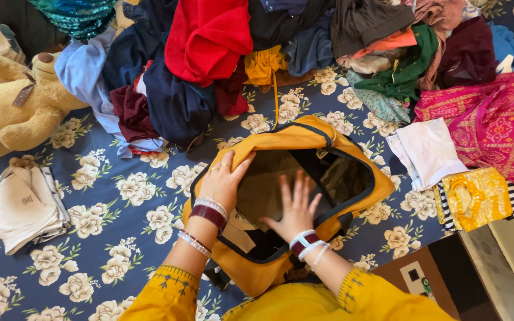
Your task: The person packs folded clothes into a yellow duffel bag. They pick up various folded garments from a floral-patterned table and place them into the bag one by one, adjusting the items to fit.
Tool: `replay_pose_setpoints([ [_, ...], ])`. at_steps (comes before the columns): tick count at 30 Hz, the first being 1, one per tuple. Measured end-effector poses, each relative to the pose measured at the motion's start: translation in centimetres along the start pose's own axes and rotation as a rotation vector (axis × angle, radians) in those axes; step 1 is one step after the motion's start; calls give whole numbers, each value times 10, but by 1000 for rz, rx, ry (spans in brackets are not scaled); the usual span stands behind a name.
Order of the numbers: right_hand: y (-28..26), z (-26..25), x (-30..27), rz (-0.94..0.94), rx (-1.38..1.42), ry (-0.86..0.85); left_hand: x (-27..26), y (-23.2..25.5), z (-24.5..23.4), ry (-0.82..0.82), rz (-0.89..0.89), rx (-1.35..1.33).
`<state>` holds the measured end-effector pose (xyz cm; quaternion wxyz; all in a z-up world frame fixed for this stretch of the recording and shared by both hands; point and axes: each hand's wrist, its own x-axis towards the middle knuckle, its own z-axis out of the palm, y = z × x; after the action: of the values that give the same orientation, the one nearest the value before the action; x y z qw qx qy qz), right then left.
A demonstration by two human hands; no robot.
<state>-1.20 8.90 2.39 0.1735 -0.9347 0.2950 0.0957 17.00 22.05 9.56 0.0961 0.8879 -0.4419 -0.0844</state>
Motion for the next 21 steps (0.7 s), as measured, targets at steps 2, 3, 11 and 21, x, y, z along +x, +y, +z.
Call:
replay_pose_setpoints([
  [2,-4,-1,2,1,-68,-135,-6,1,11,30,-15,-1],
  [3,-4,0,5,0,-102,-202,-8,-1,14,46,-21,2],
  [11,7,11,18,-59,-191,-303,-32,21,11,33,-105,18],
  [21,126,-34,-41,-358,644,345,-28,103,-8,266,-32,-13],
])
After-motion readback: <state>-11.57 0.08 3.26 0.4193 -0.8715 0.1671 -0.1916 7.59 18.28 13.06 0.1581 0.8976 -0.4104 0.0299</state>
